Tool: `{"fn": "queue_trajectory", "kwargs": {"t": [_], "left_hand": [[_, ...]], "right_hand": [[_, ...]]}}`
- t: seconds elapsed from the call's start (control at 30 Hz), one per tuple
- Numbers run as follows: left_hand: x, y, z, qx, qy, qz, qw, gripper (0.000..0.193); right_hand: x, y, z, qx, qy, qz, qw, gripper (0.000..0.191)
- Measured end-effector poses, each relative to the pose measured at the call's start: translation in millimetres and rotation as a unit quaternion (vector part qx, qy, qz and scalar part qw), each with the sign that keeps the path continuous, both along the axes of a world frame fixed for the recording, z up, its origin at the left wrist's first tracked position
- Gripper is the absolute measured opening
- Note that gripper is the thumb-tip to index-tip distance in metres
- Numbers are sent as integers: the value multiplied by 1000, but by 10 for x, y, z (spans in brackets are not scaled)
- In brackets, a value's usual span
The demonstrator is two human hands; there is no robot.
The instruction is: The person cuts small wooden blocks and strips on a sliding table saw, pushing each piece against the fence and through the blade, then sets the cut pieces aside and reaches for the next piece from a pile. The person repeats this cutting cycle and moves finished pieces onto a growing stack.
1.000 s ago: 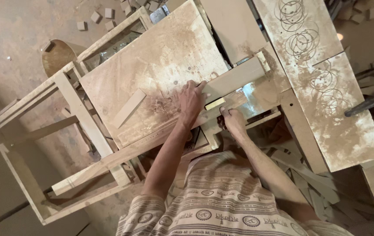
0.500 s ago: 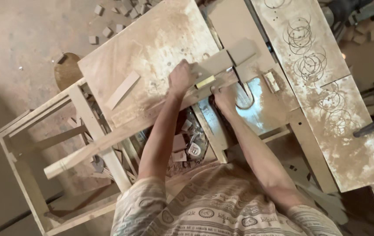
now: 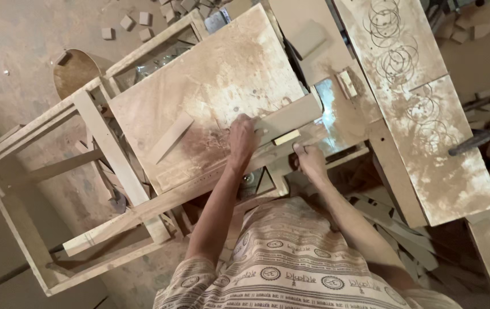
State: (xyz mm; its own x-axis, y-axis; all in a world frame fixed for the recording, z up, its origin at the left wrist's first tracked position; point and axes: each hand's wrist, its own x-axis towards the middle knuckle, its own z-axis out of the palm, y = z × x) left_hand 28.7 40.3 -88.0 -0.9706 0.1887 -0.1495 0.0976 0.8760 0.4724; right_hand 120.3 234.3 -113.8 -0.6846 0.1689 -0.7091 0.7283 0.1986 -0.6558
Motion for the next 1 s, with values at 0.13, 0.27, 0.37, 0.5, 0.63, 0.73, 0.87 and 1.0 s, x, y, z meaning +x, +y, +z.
{"fn": "queue_trajectory", "kwargs": {"t": [0.13, 0.27, 0.37, 0.5, 0.63, 0.73, 0.87, 1.0], "left_hand": [[-116, 315, -101, 32, -19, 11, 999, 30], [-264, 672, -161, 32, 27, -3, 999, 37], [-303, 713, -189, 41, 32, -1, 999, 35], [-380, 650, -222, 59, 45, 3, 997, 32], [-748, 579, -184, 45, 49, 0, 998, 32], [-1238, 437, 6, 24, 26, 13, 999, 30], [-1711, 250, 353, 19, -160, 58, 985, 25], [-1715, 276, 404, -14, -85, -6, 996, 26]], "right_hand": [[-9, 29, 8, -15, 20, -2, 1000, 49], [-29, 39, -15, -39, 9, -18, 999, 50], [-76, 29, -10, -69, -2, -41, 997, 46], [-211, 4, 59, -65, -20, -34, 997, 47], [-592, -98, 163, -46, -17, -25, 998, 45], [-1074, -261, 249, -21, 18, -8, 1000, 45], [-1526, -475, 407, -47, 157, -8, 986, 38], [-1373, -434, 376, -13, 144, 13, 989, 33]]}}
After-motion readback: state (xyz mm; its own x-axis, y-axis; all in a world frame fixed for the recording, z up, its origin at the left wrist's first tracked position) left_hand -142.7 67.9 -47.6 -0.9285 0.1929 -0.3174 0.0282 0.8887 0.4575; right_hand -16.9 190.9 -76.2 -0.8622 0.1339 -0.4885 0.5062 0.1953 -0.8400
